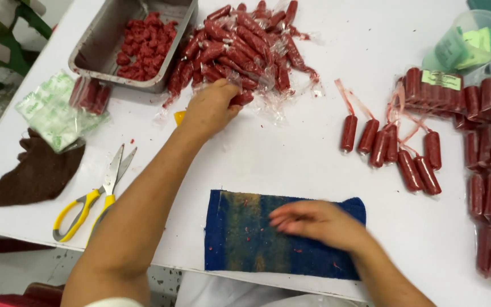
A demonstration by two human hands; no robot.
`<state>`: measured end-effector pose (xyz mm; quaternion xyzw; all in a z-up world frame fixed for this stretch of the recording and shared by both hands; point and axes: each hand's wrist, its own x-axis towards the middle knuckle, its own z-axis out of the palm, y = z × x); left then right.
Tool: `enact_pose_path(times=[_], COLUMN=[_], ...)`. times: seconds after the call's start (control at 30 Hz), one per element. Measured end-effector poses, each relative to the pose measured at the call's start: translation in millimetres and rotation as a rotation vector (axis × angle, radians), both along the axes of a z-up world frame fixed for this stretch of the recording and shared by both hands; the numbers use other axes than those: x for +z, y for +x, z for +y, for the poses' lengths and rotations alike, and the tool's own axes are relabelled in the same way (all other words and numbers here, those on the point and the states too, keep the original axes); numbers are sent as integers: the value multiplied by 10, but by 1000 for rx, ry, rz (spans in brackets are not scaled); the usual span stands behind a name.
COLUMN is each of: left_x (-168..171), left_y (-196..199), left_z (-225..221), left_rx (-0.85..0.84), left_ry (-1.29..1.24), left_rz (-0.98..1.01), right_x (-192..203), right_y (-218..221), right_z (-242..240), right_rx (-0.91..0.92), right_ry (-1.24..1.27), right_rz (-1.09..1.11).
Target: Manually tying the ends of plastic casings on individual sausage links to seal them.
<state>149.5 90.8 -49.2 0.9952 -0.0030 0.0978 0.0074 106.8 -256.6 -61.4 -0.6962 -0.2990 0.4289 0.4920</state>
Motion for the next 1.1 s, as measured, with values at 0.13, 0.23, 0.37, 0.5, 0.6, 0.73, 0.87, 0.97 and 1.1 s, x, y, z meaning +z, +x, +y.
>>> enact_pose_path(times=[0.13,0.23,0.37,0.5,0.6,0.73,0.87,0.97,1.1], left_x=[456,265,102,-38,-47,148,334,198,162], left_y=[-762,-1301,-1959,-1959,-1898,-2019,-2063,-2040,-2102], left_z=[-646,-1049,-1159,-1242,-1405,-1227,-1227,-1238,-1198], left_rx=[140,191,-32,-35,61,88,-15,-17,89], left_ry=[-1400,-1950,-2082,-2008,-1614,-1078,-1110,-1191,-1326], left_rz=[-82,-145,65,103,27,129,173,124,100], right_x=[-233,6,298,391,411,894,1110,725,704], right_y=[-305,-288,-228,-484,-528,-302,-540,-421,-456], right_z=[474,758,858,1032,981,381,483,557,684], right_rx=[135,-230,-669,-572,-525,-382,409,438,388], right_ry=[387,749,969,983,940,723,53,98,184], right_rz=[408,516,673,569,497,-351,-1348,-1616,-1631])
